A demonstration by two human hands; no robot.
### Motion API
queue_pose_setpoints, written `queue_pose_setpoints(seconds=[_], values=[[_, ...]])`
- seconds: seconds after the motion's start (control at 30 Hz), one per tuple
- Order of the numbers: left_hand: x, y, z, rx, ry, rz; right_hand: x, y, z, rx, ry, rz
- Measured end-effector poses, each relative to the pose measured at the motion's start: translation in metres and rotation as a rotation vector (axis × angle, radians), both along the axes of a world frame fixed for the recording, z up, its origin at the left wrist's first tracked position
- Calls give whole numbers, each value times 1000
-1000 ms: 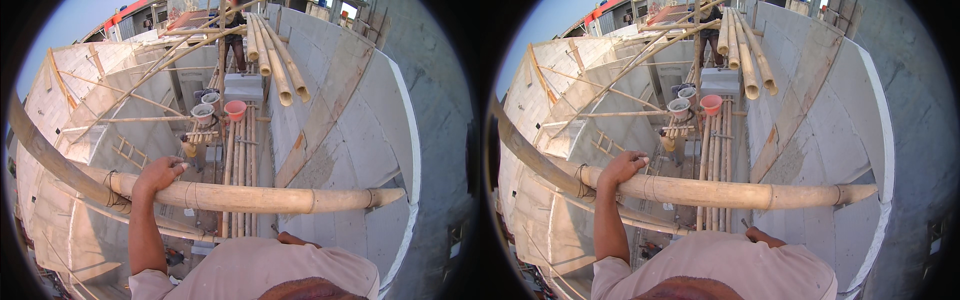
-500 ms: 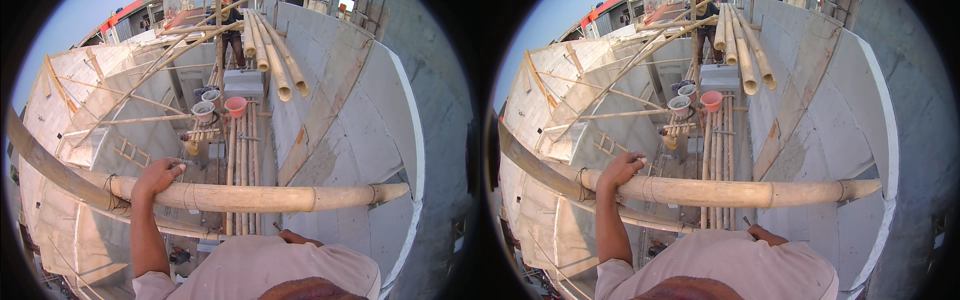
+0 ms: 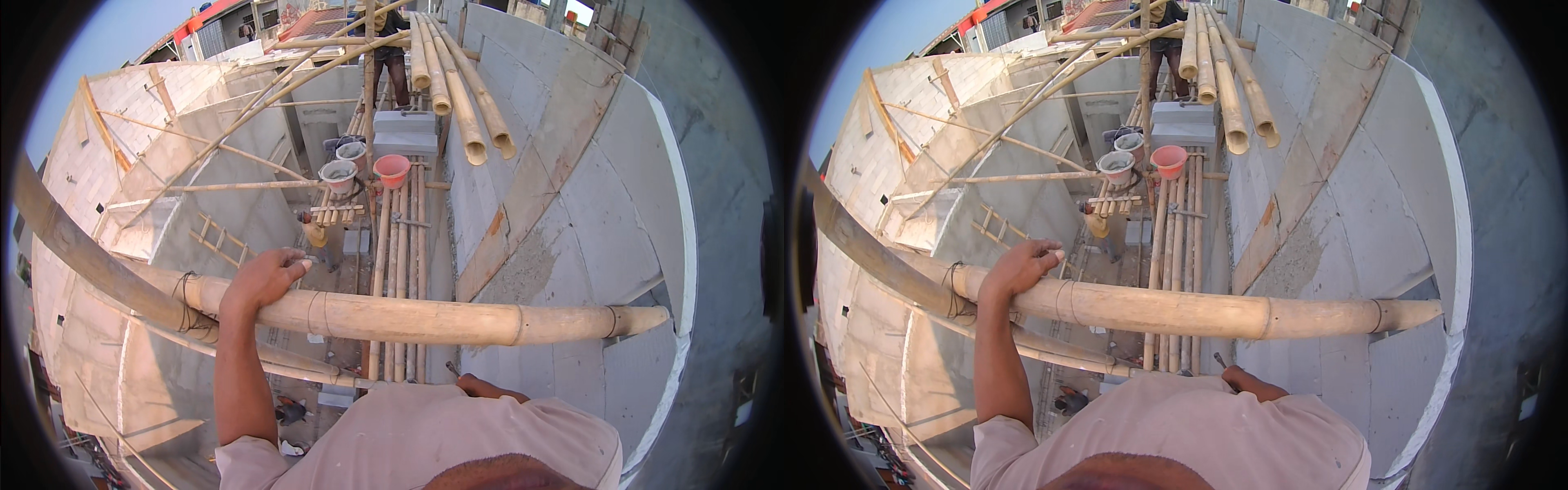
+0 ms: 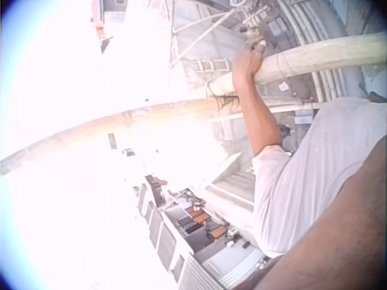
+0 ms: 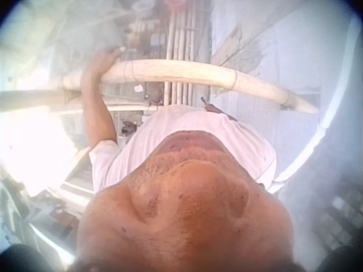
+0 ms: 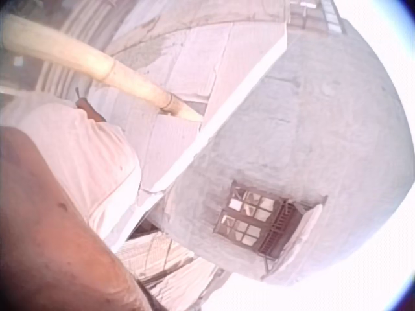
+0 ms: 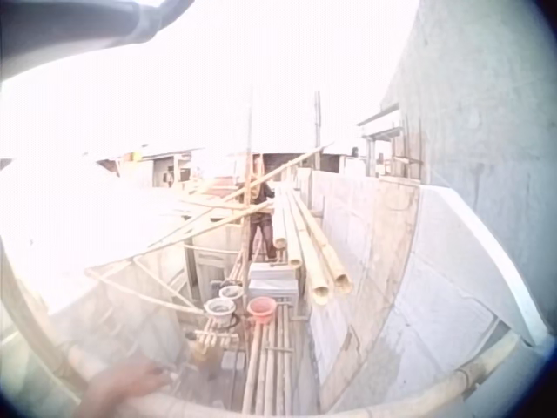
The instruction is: The person measures a white building block using a tape measure and then proceeds to secure bamboo poles to an existing structure using wire and a pair of pliers.
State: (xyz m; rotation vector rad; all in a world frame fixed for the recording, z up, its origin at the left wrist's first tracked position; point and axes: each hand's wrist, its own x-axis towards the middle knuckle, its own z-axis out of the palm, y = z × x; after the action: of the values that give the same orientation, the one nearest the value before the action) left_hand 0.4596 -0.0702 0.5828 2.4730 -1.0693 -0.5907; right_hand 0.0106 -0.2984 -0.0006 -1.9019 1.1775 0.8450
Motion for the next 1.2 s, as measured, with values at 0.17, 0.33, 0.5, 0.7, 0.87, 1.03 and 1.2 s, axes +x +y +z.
queue_pose_setpoints(seconds=[0.17, 0.33, 0.5, 0.7, 0.87, 1.03, 1.2], values=[[-3, 2, 2, -6, -26, 0, 14, -3, 6, -89, 19, 931], [3, -11, 2, -39, -38, -65, -15, -8, -33, -60, -2, 524], [3, 17, -3, -21, -19, 8, 7, 10, 35, -56, 15, 790], [1, -4, 0, -74, -65, -74, -11, 1, 15, -159, 15, 994], [8, 0, -12, -87, -68, -83, -7, 1, 14, -235, 29, 1095], [6, 12, -7, -74, -62, -34, -19, -3, -15, -66, 15, 535], [-2, 2, 0, -42, -77, -70, -31, 1, -25, -2, -75, 333]])
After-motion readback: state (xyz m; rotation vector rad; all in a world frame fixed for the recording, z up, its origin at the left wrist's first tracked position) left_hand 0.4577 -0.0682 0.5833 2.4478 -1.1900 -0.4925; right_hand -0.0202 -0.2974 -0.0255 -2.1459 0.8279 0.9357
